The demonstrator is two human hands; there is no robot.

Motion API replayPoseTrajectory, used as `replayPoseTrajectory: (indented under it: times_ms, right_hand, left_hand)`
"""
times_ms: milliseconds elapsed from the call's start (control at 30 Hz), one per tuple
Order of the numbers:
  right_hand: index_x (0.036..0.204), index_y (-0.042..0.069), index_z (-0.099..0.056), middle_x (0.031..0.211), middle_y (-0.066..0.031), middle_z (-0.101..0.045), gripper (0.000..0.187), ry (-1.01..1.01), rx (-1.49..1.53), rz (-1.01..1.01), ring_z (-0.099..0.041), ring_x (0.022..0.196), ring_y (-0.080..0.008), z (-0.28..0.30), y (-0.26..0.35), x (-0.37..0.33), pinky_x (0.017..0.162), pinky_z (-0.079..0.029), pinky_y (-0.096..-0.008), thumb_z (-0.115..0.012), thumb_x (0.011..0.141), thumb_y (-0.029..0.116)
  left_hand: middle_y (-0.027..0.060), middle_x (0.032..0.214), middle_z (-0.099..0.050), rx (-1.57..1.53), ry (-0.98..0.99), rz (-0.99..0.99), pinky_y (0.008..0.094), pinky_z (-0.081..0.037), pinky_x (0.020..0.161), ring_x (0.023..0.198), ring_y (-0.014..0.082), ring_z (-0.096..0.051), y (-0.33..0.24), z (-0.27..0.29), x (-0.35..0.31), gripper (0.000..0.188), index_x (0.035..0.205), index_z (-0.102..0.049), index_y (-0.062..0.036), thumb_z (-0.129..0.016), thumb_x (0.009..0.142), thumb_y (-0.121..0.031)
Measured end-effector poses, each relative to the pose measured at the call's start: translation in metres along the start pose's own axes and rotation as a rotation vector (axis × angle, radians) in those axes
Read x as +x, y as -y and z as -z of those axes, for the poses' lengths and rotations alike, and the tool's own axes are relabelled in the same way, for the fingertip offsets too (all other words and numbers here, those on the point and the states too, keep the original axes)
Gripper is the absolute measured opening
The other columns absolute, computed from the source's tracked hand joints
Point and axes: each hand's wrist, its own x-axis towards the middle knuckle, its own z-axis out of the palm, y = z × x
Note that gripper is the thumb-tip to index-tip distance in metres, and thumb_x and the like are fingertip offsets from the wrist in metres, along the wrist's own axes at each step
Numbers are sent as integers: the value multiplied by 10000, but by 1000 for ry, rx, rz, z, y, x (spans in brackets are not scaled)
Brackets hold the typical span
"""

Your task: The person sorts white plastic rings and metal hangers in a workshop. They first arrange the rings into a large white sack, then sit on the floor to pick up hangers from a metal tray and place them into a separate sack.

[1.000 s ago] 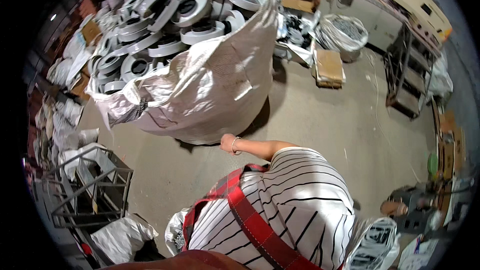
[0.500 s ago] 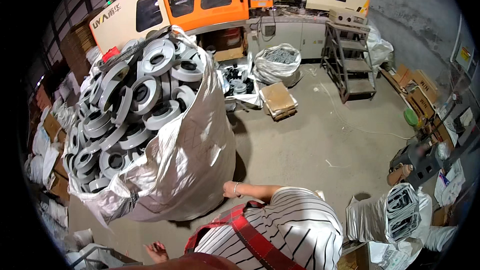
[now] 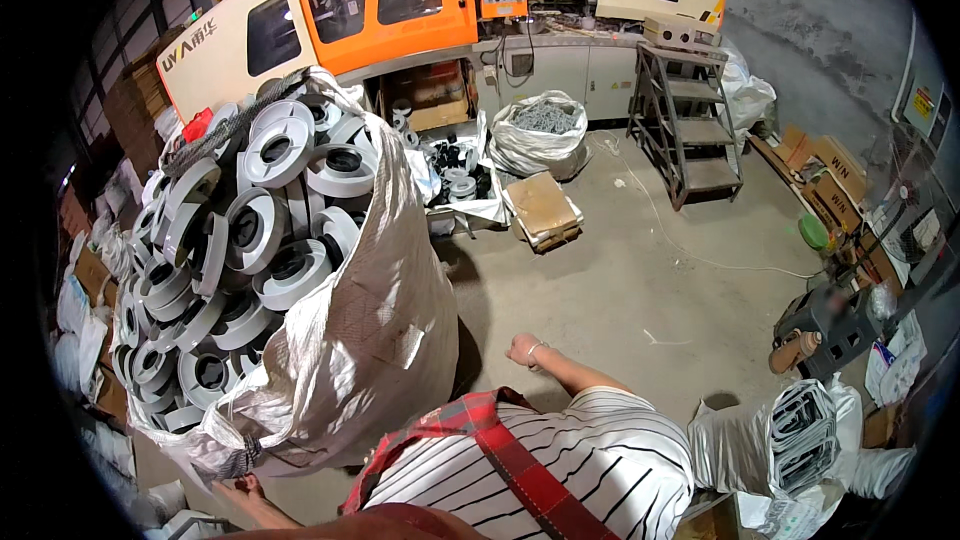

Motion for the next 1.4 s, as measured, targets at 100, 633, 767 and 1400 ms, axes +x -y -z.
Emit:
replayPoseTrajectory:
  times_ms: [100,633,767,1400]
  right_hand:
    - [796,18,-636,688,-148,-636,286,55,-36,77,-620,653,-260,7,14,17,649,-492,-363,-585,777,299]
    - [798,26,-554,625,-64,-559,151,-184,899,409,-545,492,-145,130,153,129,468,-473,-265,-527,871,156]
    - [964,18,-572,709,-39,-569,135,-560,964,564,-523,566,-93,205,239,113,490,-441,-206,-566,856,99]
    - [1016,4,-546,982,-173,-578,308,-842,-452,1318,-551,927,-340,280,651,115,810,-441,-385,-542,822,245]
  left_hand:
    - [-41,550,-431,118,218,-29,238,-287,432,371,85,-283,-2,18,32,385,690,-472,-113,-628,782,-453]
    - [16,731,-589,480,408,-856,249,-449,573,612,111,-552,-162,-171,-163,203,885,-578,-35,-647,706,-102]
    - [48,800,-534,513,339,-818,270,-456,598,663,123,-532,-117,-196,-136,362,946,-466,-30,-674,650,-50]
    - [268,1106,-540,-343,985,-227,422,-437,913,999,367,-553,-186,-250,14,560,1170,-420,149,-409,863,-320]
